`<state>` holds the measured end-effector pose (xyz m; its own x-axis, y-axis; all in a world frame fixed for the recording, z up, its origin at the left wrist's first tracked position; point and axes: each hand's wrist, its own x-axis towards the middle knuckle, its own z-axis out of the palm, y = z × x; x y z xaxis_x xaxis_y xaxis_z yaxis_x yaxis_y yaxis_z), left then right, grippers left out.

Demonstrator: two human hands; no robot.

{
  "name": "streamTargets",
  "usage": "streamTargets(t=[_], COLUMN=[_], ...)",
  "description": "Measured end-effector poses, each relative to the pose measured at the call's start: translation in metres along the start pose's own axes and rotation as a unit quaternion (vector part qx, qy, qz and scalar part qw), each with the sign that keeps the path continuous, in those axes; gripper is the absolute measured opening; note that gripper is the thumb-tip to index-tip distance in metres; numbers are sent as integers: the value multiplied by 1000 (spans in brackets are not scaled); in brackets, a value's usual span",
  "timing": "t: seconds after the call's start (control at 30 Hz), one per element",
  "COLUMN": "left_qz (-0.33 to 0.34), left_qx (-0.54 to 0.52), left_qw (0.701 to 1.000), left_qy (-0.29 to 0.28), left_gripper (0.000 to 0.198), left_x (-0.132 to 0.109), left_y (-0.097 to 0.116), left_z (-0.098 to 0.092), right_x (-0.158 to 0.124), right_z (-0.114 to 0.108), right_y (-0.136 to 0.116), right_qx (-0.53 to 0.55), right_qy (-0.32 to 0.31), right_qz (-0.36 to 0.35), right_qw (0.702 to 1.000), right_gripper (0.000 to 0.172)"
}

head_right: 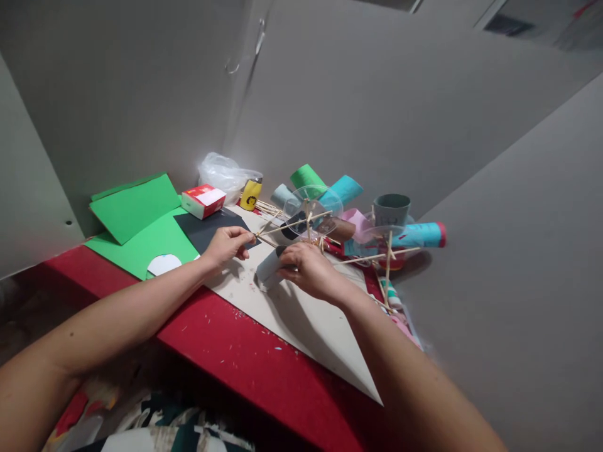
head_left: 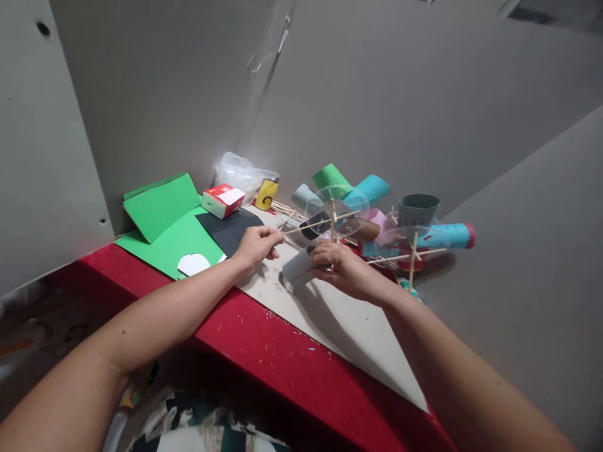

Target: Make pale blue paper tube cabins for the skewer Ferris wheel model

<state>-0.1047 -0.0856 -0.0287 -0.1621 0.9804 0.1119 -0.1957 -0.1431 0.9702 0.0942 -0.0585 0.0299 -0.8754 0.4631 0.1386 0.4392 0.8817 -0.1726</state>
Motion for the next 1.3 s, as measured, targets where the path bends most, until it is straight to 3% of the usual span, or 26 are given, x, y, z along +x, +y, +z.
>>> streamTargets(t=[0.23, 0.43, 0.8, 0.97, 1.07, 1.17, 1.23, 1.3], left_qz=[-3, -4, -10, -9, -9, 1, 15, 25], left_qx=[10, 2, 20, 16, 0, -34, -58, -78], left_qw=[1000, 1000, 999, 999, 999, 999, 998, 996], left_qy=[-10, -29, -40, -38, -36, -29, -24, -25], left_gripper=[15, 14, 11, 14, 14, 13, 12, 15], left_x=[-1, -2, 0, -1, 0, 1, 1, 0], left_y=[1, 0, -5, -4, -4, -4, -4, -4], left_z=[1, 1, 0, -1, -1, -2, -2, -3], right_x=[6, 6, -1, -4, -4, 1, 5, 10], right_z=[6, 10, 16, 15, 16, 22, 30, 39], right_y=[-2, -10, -18, -11, -2, 5, 7, 7], right_qx=[-99, -93, -46, 72, 232, 394, 467, 499], right_qy=[-68, -79, -65, 5, 146, 301, 355, 377], right_qz=[-1, 3, 68, 93, 145, 193, 213, 221], right_qw=[993, 993, 994, 993, 951, 847, 781, 748], right_gripper=[22, 29, 30, 24, 20, 26, 32, 34])
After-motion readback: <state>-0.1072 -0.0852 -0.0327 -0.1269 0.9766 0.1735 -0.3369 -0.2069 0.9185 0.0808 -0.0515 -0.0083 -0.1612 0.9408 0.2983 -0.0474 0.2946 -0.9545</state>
